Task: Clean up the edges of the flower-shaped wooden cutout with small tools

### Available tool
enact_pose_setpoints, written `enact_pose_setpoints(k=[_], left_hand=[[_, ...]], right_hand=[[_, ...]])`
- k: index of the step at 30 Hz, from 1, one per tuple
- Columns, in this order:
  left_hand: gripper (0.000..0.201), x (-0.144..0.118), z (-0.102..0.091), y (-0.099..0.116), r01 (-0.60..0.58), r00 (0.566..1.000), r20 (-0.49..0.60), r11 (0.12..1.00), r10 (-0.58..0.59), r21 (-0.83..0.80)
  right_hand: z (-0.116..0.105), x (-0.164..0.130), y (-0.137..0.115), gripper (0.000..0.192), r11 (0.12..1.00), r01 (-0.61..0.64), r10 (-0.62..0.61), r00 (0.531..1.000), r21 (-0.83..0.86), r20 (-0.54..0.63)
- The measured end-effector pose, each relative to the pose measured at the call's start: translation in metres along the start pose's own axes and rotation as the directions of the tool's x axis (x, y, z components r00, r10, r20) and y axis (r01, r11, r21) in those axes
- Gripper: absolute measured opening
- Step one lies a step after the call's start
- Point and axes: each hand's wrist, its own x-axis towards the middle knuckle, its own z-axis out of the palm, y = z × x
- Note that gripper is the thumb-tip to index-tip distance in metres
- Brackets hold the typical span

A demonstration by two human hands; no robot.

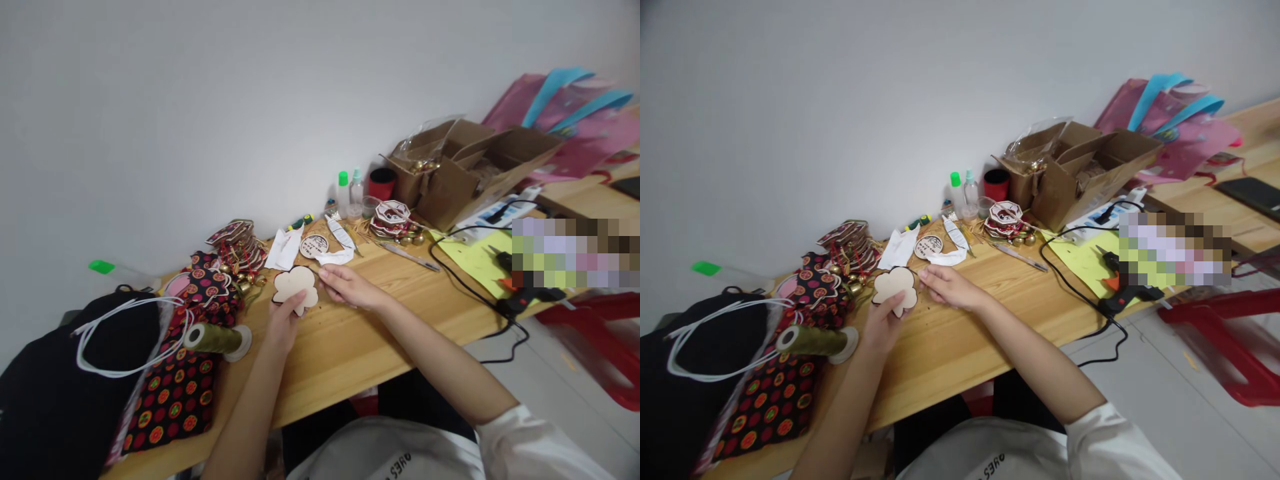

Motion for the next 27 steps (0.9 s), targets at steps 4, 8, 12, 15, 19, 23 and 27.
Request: enact_pose_setpoints(k=[4, 8, 12, 15, 19, 23, 27], left_hand=[[0.035, 0.0003, 0.0, -0.0004, 0.0, 1.0, 0.002, 1.0, 0.0, 0.0], [0.039, 0.0019, -0.0001, -0.0003, -0.012, 1.0, -0.016, 0.998, 0.012, -0.055], [0.042, 0.0025, 0.0004, 0.0006, -0.033, 0.999, -0.01, 0.997, 0.032, -0.07], [0.04, 0.0025, 0.0004, 0.0003, -0.027, 1.0, -0.006, 0.999, 0.026, -0.042], [0.035, 0.0037, -0.0008, -0.0017, -0.039, 0.999, 0.016, 0.999, 0.038, 0.012], [0.034, 0.0046, -0.0009, -0.004, -0.053, 0.998, 0.048, 0.998, 0.051, 0.036], [0.033, 0.0034, -0.0001, -0.0046, -0.064, 0.997, 0.056, 0.996, 0.061, 0.065]], right_hand=[[0.0006, 0.0005, 0.0, 0.037, 1.0, -0.004, 0.005, 1.0, 0.003, -0.016], [0.001, 0.0003, -0.0002, 0.035, 0.999, -0.04, 0.04, 0.999, 0.021, -0.023], [0.0006, 0.0005, 0.0014, 0.035, 0.999, -0.041, 0.041, 0.999, 0.028, 0.003], [0.0006, 0.0006, 0.0017, 0.036, 0.999, -0.041, 0.04, 0.999, 0.031, 0.016], [0.0016, 0.0001, 0.0003, 0.036, 0.999, -0.03, 0.03, 1.0, 0.029, 0.005], [0.0025, 0.0, 0.0006, 0.036, 0.999, -0.019, 0.019, 1.0, 0.041, -0.013], [0.0023, -0.0001, 0.002, 0.036, 0.999, -0.012, 0.013, 1.0, 0.041, -0.025]])
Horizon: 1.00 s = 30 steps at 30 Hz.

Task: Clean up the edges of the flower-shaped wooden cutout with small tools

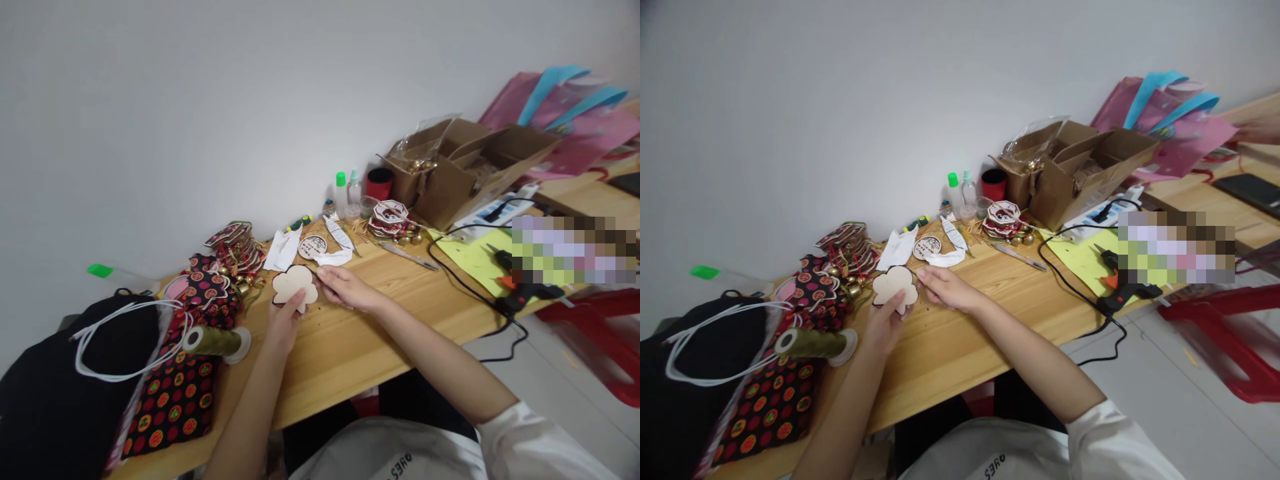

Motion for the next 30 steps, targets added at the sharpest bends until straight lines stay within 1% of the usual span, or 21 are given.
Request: enact_pose_setpoints(k=[7, 21, 26, 28, 30], left_hand=[[0.032, -0.0002, -0.0008, -0.0006, -0.003, 1.0, 0.009, 1.0, 0.003, 0.015], [0.033, 0.0004, -0.0011, -0.001, 0.002, 1.0, -0.018, 1.0, -0.002, 0.007], [0.036, -0.0006, 0.001, 0.0014, 0.022, 0.999, -0.041, 0.999, -0.023, -0.026], [0.037, -0.0006, 0.0009, 0.0024, 0.024, 0.999, -0.042, 0.998, -0.026, -0.056], [0.035, -0.0002, 0.0003, 0.003, 0.024, 0.999, -0.031, 0.996, -0.026, -0.088]], right_hand=[[0.0006, 0.0008, 0.0001, 0.037, 1.0, 0.009, -0.01, 1.0, -0.027, -0.027], [0.0016, 0.0016, 0.0033, 0.038, 0.998, 0.024, -0.028, 0.998, -0.064, -0.062], [0.0017, 0.0039, 0.0026, 0.037, 0.996, 0.055, -0.067, 0.985, -0.076, -0.162], [-0.0001, 0.0046, 0.0023, 0.036, 0.997, 0.034, -0.045, 0.983, -0.063, -0.177], [-0.0017, 0.0046, 0.002, 0.036, 0.999, -0.012, 0.005, 0.989, -0.041, -0.147]])
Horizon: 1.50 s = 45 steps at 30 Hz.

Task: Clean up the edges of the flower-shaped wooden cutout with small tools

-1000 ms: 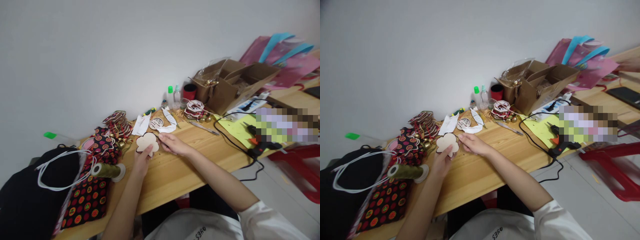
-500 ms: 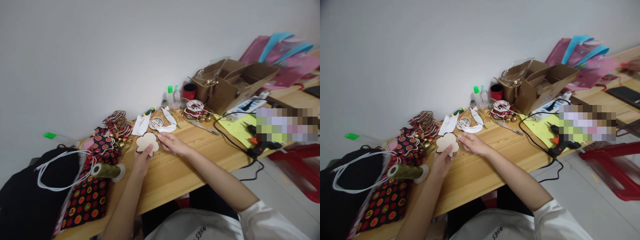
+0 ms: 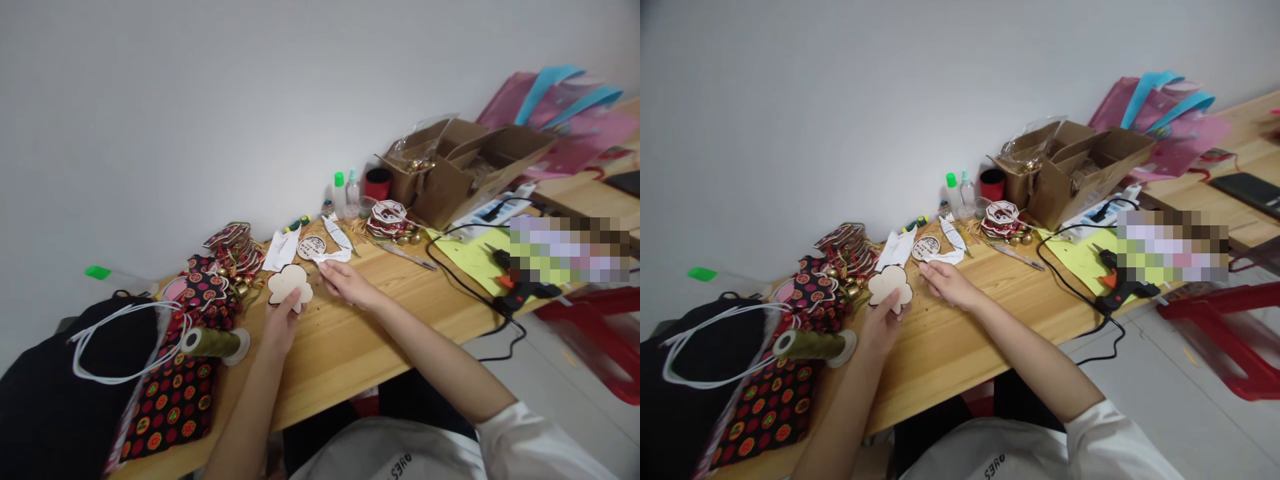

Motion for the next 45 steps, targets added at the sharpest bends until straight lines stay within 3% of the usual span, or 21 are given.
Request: enact_pose_setpoints(k=[5, 11, 20, 32, 34, 36, 38, 40, 42, 45], left_hand=[[0.033, 0.0, -0.001, 0.0, 0.0, 0.999, 0.035, 0.999, 0.001, -0.032], [0.034, -0.002, 0.001, 0.0, 0.005, 0.999, 0.043, 1.0, -0.005, 0.005], [0.033, -0.001, 0.002, -0.002, 0.002, 1.0, 0.022, 1.0, -0.002, -0.006], [0.032, -0.001, 0.002, -0.004, 0.005, 0.999, 0.048, 1.0, -0.006, 0.029], [0.031, 0.001, 0.0, -0.005, -0.024, 1.0, 0.02, 0.997, 0.023, 0.077], [0.027, 0.003, -0.003, -0.005, -0.13, 0.99, -0.023, 0.971, 0.137, 0.199], [0.02, 0.004, -0.008, -0.003, -0.317, 0.941, 0.012, 0.869, 0.338, 0.38], [0.02, 0.005, -0.014, 0.0, -0.516, 0.839, 0.158, 0.667, 0.521, 0.538], [0.033, 0.005, -0.021, 0.003, -0.649, 0.72, 0.332, 0.421, 0.609, 0.634], [0.052, 0.004, -0.027, 0.004, -0.724, 0.577, 0.529, 0.089, 0.622, 0.684]], right_hand=[[0.001, -0.002, -0.001, 0.037, 0.998, -0.048, 0.043, 0.99, 0.039, 0.134], [0.003, -0.002, 0.0, 0.04, 0.995, -0.037, 0.022, 0.986, 0.088, 0.165], [0.003, -0.002, 0.0, 0.039, 0.994, -0.063, 0.054, 0.994, 0.089, 0.095], [0.003, -0.002, -0.001, 0.037, 0.996, -0.063, 0.057, 0.994, 0.065, 0.088], [0.004, -0.001, 0.0, 0.038, 0.995, -0.062, 0.057, 0.996, 0.074, 0.061], [0.003, 0.001, 0.0, 0.039, 0.994, -0.051, 0.051, 0.999, 0.093, 0.002], [0.002, 0.003, 0.0, 0.04, 0.991, -0.046, 0.056, 0.996, 0.123, -0.073], [0.001, 0.005, 0.0, 0.041, 0.985, -0.06, 0.079, 0.99, 0.161, -0.116], [0.0, 0.005, -0.001, 0.042, 0.977, -0.091, 0.113, 0.988, 0.193, -0.105], [0.001, 0.004, -0.002, 0.045, 0.965, -0.141, 0.155, 0.987, 0.222, -0.047]])
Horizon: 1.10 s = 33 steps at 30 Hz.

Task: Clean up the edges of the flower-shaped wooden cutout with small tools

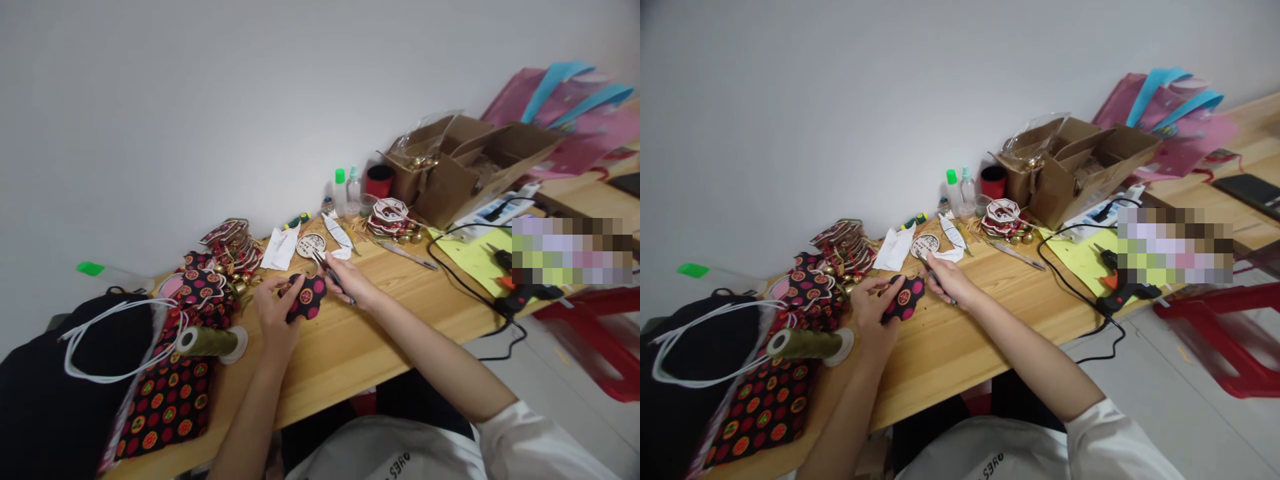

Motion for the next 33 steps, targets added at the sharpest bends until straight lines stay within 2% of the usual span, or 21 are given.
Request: enact_pose_setpoints(k=[5, 11, 14, 21, 23, 25, 26, 27, 29, 30, 31, 33], left_hand=[[0.061, -0.004, 0.002, -0.001, -0.217, 0.976, 0.026, 0.949, 0.217, 0.23], [0.052, -0.006, 0.004, 0.002, -0.264, 0.961, -0.003, 0.921, 0.276, 0.286], [0.051, -0.007, 0.002, 0.003, -0.236, 0.967, -0.031, 0.933, 0.254, 0.272], [0.064, -0.007, -0.003, 0.003, -0.108, 0.988, -0.089, 0.978, 0.126, 0.179], [0.06, -0.005, -0.001, 0.002, -0.044, 0.996, -0.075, 0.996, 0.05, 0.074], [0.047, -0.001, 0.004, 0.003, 0.117, 0.993, -0.014, 0.985, -0.12, -0.127], [0.038, 0.002, 0.007, 0.003, 0.246, 0.969, 0.029, 0.936, -0.247, -0.252], [0.03, 0.004, 0.01, 0.004, 0.386, 0.919, 0.077, 0.842, -0.387, -0.376], [0.023, 0.008, 0.014, 0.007, 0.6, 0.748, 0.173, 0.542, -0.64, -0.588], [0.025, 0.01, 0.015, 0.008, 0.641, 0.669, 0.237, 0.385, -0.704, -0.664], [0.028, 0.011, 0.015, 0.01, 0.652, 0.614, 0.303, 0.252, -0.729, -0.715], [0.033, 0.013, 0.012, 0.014, 0.642, 0.574, 0.407, 0.081, -0.711, -0.763]], right_hand=[[0.001, 0.0, 0.001, 0.051, 0.995, -0.085, 0.081, 0.994, 0.057, 0.069], [-0.006, 0.002, 0.001, 0.052, 0.993, -0.069, 0.058, 0.992, 0.096, 0.115], [-0.008, 0.002, 0.001, 0.052, 0.995, -0.043, 0.03, 0.989, 0.095, 0.142], [-0.008, 0.001, 0.002, 0.052, 0.996, -0.027, 0.014, 0.988, 0.083, 0.155], [-0.008, 0.001, 0.002, 0.051, 0.996, -0.02, 0.008, 0.989, 0.085, 0.149], [-0.008, 0.002, 0.002, 0.049, 0.995, -0.009, -0.006, 0.99, 0.099, 0.143], [-0.008, 0.002, 0.001, 0.047, 0.994, -0.001, -0.015, 0.99, 0.108, 0.139], [-0.009, 0.002, 0.001, 0.044, 0.993, 0.008, -0.023, 0.991, 0.117, 0.133], [-0.009, 0.002, 0.001, 0.037, 0.991, 0.014, -0.03, 0.993, 0.131, 0.117], [-0.009, 0.003, 0.001, 0.036, 0.991, 0.011, -0.026, 0.994, 0.136, 0.11], [-0.009, 0.003, 0.001, 0.035, 0.99, 0.005, -0.02, 0.994, 0.14, 0.105], [-0.008, 0.004, 0.002, 0.035, 0.988, -0.01, -0.006, 0.994, 0.153, 0.106]])
